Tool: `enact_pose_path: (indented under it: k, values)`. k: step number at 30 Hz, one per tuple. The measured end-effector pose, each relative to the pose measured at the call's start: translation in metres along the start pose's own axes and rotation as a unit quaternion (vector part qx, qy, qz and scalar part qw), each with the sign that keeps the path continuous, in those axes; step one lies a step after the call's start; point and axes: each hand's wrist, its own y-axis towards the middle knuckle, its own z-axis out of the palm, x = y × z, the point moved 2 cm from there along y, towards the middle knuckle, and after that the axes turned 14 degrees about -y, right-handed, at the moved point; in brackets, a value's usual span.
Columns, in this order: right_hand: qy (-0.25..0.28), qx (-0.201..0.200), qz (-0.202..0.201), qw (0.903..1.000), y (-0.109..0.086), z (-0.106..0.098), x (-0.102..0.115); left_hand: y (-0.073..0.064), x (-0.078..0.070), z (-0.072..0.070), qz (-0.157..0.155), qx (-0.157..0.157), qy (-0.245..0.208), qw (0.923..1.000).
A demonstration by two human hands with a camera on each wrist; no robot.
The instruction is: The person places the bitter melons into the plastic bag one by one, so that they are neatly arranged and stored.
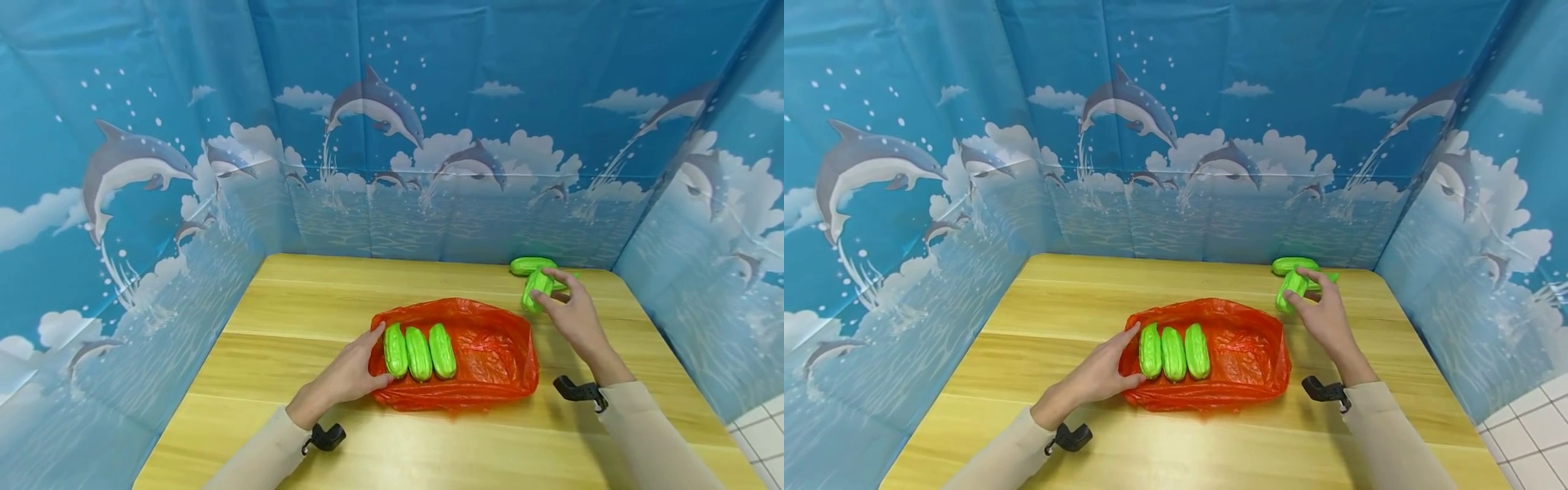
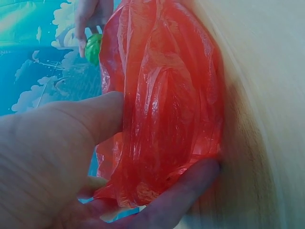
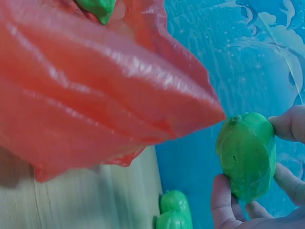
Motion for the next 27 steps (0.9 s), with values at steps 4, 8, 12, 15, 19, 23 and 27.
enact_pose_path:
  k: [4,8,12,15,19,23,27]
  values:
    - [0.004,0.0,-0.004,1.0,-0.003,-0.001,0.005,0.0,-0.001,0.001,-0.003,-0.001,0.0,1.0]
    - [0.017,0.012,-0.004,0.9998,-0.004,-0.001,0.009,0.0,-0.002,0.001,0.007,-0.003,0.001,1.0]
    - [0.018,0.025,-0.006,0.9995,-0.005,-0.001,0.013,0.0,-0.003,0.001,0.006,-0.004,-0.001,1.0]
    - [0.015,0.031,-0.009,0.9994,-0.007,0.0,0.016,-0.001,-0.004,0.002,-0.003,-0.002,-0.001,1.0]
    - [0.017,0.038,-0.008,0.9991,-0.008,0.001,0.021,-0.002,-0.003,0.002,-0.009,0.0,-0.002,1.0]
    - [0.027,0.044,-0.002,0.9987,-0.011,0.001,0.024,-0.002,-0.003,0.002,-0.012,0.001,-0.006,0.9999]
    - [0.042,0.056,-0.006,0.9975,-0.013,0.001,0.029,-0.001,-0.003,0.002,-0.014,-0.001,-0.006,0.9999]
